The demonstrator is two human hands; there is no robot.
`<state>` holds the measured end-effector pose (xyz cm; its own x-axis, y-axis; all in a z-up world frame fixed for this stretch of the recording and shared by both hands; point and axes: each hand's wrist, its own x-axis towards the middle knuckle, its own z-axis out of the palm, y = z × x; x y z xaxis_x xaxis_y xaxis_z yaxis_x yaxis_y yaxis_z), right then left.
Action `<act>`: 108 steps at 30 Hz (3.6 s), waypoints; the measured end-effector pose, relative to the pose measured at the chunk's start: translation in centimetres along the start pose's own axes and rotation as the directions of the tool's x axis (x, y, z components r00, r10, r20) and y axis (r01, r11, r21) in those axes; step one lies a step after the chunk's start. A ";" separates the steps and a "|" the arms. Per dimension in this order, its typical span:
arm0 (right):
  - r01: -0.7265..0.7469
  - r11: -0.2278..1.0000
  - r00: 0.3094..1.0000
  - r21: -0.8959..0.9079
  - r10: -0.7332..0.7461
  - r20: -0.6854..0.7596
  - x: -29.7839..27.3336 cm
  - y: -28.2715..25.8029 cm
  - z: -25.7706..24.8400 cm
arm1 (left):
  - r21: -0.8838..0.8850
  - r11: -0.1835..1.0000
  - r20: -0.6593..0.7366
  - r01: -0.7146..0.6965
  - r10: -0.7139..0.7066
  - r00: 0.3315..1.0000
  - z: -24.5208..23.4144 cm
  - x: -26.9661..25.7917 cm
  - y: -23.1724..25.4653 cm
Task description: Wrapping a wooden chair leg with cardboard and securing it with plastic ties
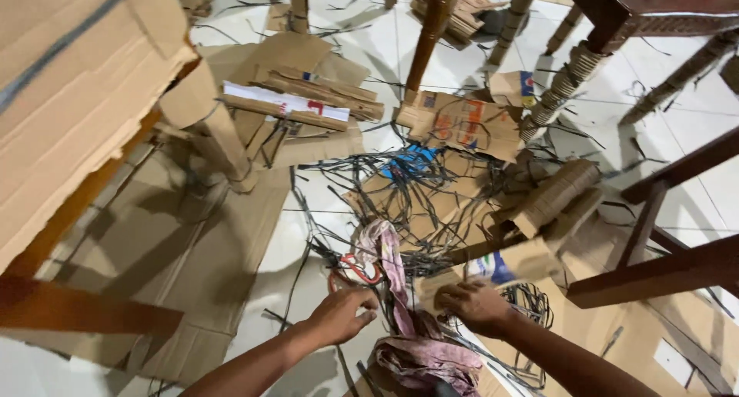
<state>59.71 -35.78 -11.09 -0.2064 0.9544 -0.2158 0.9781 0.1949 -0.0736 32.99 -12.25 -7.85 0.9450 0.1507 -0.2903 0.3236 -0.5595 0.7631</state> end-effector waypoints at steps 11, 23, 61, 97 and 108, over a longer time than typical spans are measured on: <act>0.069 0.493 0.912 0.867 0.321 -0.255 10.4 -12.3 -15.6 | -0.895 0.417 -0.235 -0.158 -0.141 0.962 -5.9 -6.1 3.1; 0.118 0.157 0.975 0.980 0.169 -0.145 21.2 -19.7 -16.1 | -0.627 0.702 -0.744 -0.338 -0.412 0.526 -10.9 -17.8 -0.2; 0.282 0.868 0.867 0.408 -0.048 -0.496 39.4 -32.9 -18.8 | -0.469 0.819 -0.871 -0.331 -0.366 0.328 -18.5 -25.0 -12.4; -0.272 0.099 0.946 0.957 -0.153 0.284 27.1 -16.6 -15.1 | -0.431 0.873 -0.902 -0.227 -0.418 0.106 -17.5 -23.6 -9.2; 0.169 -0.150 0.970 0.974 -0.153 -0.192 29.8 -24.4 -19.3 | -0.422 0.894 -0.906 -0.149 -0.412 0.097 -19.4 -25.7 -3.0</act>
<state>30.23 -7.73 3.06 -0.3439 0.9389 -0.0113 -0.2095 -0.0885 -0.9738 8.61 1.35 8.49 0.0010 0.9834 0.1812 0.1685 -0.1788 0.9694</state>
